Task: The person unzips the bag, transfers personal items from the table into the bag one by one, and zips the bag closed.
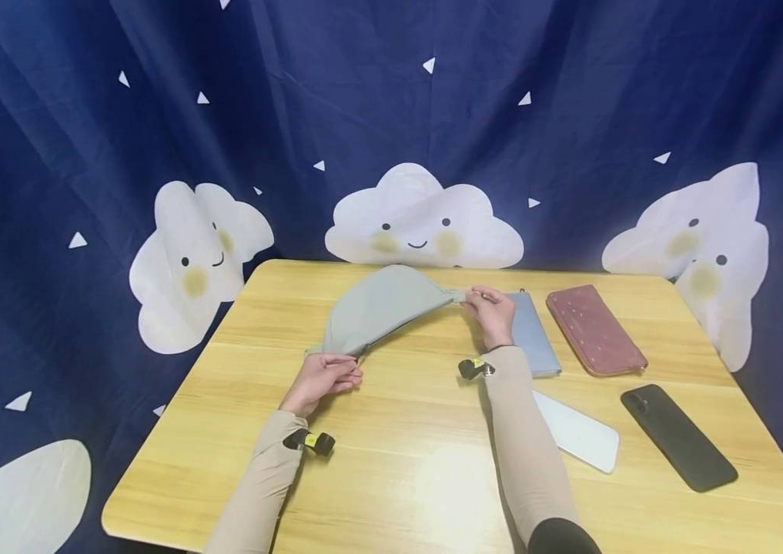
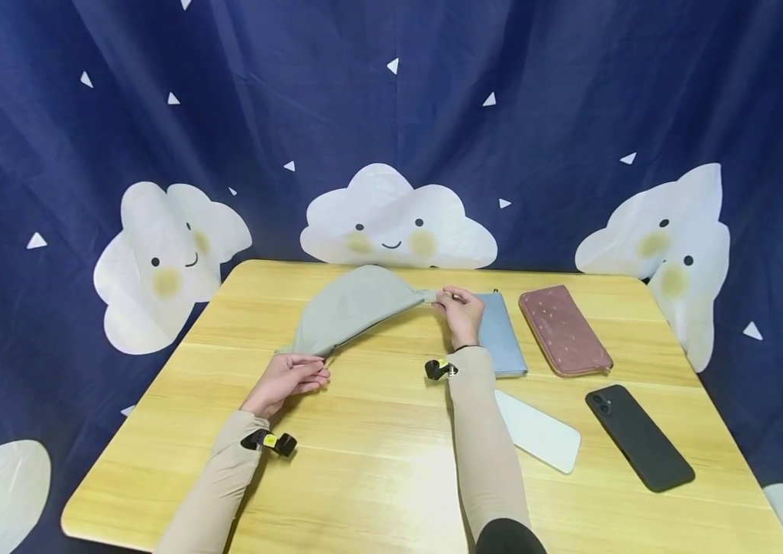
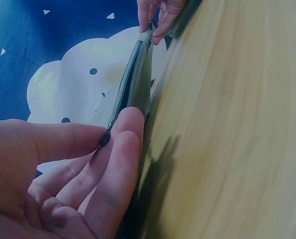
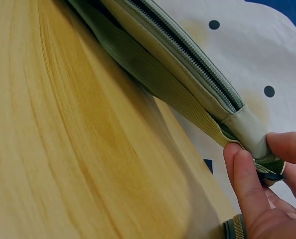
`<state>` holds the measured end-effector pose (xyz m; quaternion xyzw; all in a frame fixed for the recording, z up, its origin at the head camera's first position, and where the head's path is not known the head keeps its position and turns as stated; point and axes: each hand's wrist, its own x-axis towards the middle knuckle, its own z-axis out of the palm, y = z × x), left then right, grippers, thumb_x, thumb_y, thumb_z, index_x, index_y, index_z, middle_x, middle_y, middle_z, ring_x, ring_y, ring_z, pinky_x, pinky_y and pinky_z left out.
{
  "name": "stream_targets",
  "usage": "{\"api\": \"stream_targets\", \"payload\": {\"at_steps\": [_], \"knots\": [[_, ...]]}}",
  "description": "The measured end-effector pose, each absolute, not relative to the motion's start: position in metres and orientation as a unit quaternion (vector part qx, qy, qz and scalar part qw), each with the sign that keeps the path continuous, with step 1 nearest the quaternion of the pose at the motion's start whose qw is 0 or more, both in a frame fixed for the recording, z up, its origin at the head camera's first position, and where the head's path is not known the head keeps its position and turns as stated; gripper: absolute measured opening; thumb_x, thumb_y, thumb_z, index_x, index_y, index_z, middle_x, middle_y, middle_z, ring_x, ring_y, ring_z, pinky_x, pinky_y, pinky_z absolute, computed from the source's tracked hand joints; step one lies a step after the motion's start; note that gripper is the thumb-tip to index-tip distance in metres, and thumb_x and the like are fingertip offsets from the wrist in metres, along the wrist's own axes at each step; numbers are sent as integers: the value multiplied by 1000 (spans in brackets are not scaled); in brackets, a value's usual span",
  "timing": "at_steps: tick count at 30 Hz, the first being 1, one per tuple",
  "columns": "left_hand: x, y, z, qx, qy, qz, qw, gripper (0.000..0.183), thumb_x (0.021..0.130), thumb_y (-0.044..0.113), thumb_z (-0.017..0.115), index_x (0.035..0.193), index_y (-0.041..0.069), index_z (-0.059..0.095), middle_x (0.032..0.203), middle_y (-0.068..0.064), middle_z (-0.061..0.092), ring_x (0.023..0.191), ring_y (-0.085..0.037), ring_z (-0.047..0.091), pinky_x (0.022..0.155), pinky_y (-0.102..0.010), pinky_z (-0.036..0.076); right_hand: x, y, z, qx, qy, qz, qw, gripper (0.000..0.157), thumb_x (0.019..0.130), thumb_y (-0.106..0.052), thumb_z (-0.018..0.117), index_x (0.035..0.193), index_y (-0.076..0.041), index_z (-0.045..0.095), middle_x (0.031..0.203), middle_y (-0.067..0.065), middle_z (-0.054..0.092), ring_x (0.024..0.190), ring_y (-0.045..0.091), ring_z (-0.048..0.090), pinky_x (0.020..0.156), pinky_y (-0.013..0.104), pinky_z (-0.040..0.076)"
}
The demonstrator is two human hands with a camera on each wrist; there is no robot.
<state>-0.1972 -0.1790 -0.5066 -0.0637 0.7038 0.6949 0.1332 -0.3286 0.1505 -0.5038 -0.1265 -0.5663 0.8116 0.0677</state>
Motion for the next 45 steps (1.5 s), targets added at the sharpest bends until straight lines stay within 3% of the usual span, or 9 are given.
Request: {"api": "stream_targets", "payload": {"at_steps": [5,11,22,30,38,45], "knots": [[-195,-181,-507,-65,706,693,131,36,100,3,62,128,-18,59,85,-2,79,76,-10,77,73,-20,60,-329,151,-504,-129,-561,815,65,41,90,5,72,128,16,61,86,0,74,79,15,76,81,26,62],[-194,-182,-507,-64,710,689,128,35,100,3,62,128,-18,59,86,-4,79,76,-9,76,73,-19,60,-328,151,-506,-130,-563,813,66,38,91,3,73,126,14,62,87,0,73,83,20,77,88,32,61],[-193,-182,-506,-67,712,687,128,33,99,2,62,126,-17,61,85,-4,79,76,-11,77,72,-21,61,-329,151,-508,-121,-556,819,72,35,91,4,73,122,14,63,84,-1,73,74,15,76,92,38,60],[-191,-185,-506,-74,710,689,129,32,99,1,62,126,-16,62,86,-5,79,76,-12,77,74,-22,61,-329,151,-507,-122,-555,820,66,42,91,5,71,130,17,58,86,0,73,75,14,75,87,31,61],[-187,-191,-508,-60,712,688,128,34,100,1,60,128,-18,60,88,-6,79,78,-12,77,77,-23,61,-328,151,-504,-121,-560,818,61,41,92,5,70,130,16,59,87,-1,72,78,14,75,91,33,60],[-183,-195,-506,-52,711,690,127,34,101,1,60,129,-18,59,89,-5,79,78,-12,77,77,-22,61,-329,151,-505,-123,-555,820,65,35,91,6,71,125,13,63,87,1,73,78,15,76,85,29,62]]}}
